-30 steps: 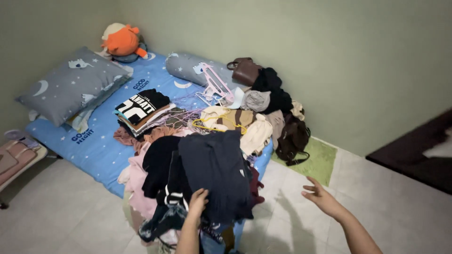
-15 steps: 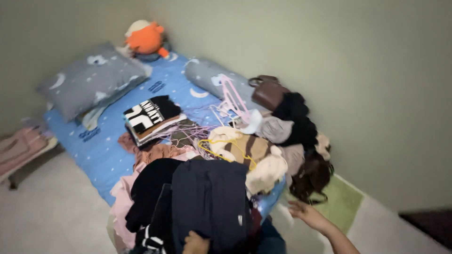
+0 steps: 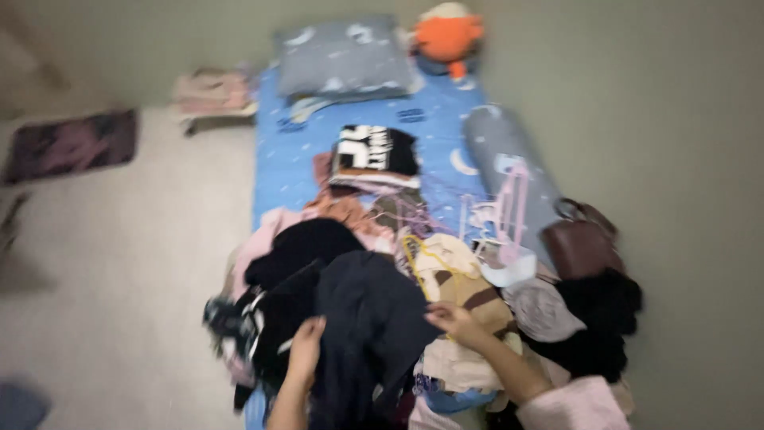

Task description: Hanging various items of clothing on hangers and placing them in a closet

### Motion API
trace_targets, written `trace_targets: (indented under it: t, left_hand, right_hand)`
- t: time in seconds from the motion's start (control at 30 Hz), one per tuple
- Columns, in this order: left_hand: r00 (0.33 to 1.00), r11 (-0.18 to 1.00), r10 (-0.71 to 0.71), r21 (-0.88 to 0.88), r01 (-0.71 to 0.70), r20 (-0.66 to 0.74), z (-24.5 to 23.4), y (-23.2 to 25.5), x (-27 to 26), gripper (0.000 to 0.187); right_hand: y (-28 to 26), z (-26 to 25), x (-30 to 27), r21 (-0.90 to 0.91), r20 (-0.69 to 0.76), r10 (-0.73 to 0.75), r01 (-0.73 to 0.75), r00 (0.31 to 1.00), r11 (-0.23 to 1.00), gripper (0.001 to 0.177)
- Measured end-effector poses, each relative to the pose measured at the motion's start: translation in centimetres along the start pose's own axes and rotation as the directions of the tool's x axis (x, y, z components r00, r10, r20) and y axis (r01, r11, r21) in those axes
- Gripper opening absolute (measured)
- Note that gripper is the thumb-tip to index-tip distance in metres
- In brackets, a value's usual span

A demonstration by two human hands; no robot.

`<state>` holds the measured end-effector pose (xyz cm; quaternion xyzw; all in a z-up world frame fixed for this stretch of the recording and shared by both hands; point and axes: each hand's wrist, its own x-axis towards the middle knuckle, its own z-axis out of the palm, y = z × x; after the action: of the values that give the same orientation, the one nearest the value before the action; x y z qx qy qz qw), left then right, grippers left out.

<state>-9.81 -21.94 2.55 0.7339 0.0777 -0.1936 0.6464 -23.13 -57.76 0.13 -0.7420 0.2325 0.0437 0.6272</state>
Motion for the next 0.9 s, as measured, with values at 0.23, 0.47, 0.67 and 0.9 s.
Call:
trace_targets:
  t: [0.23, 0.47, 0.67, 0.9]
  left_hand:
    - [0.995, 0.487, -0.07, -0.873, -0.031, -0.074, 3.1, 16.0, -10.2, 0.025]
    - [0.994, 0.945, 0.071, -0.323, -0.041, 0.083, 3.0, 21.5, -20.9, 0.11]
    - [0.967, 0.99, 0.14, -0.06, -0.13, 0.212, 7.0, 9.3, -20.4, 0.107]
    - [0.963, 0.942, 0.267, 0.219, -0.254, -0.03, 5.7, 15.3, -23.3, 0.103]
  right_hand:
    - [-13.6, 11.5, -7.8, -0.015, 0.553, -0.326, 0.4, 0.767, 0.916, 0.093]
    - [-17.9, 9.9, -8.1, -0.078, 0.036, -0.28, 0.282, 0.959, 0.956, 0.069]
    - [-25.6, 10.5, -11.9, 0.262, 0.173, -0.385, 0.334, 0.907, 0.905, 0.044]
    - [-30.2, 8.8, -14.1, -0.283, 0.325, -0.449, 0.539, 0.832, 0.794, 0.034]
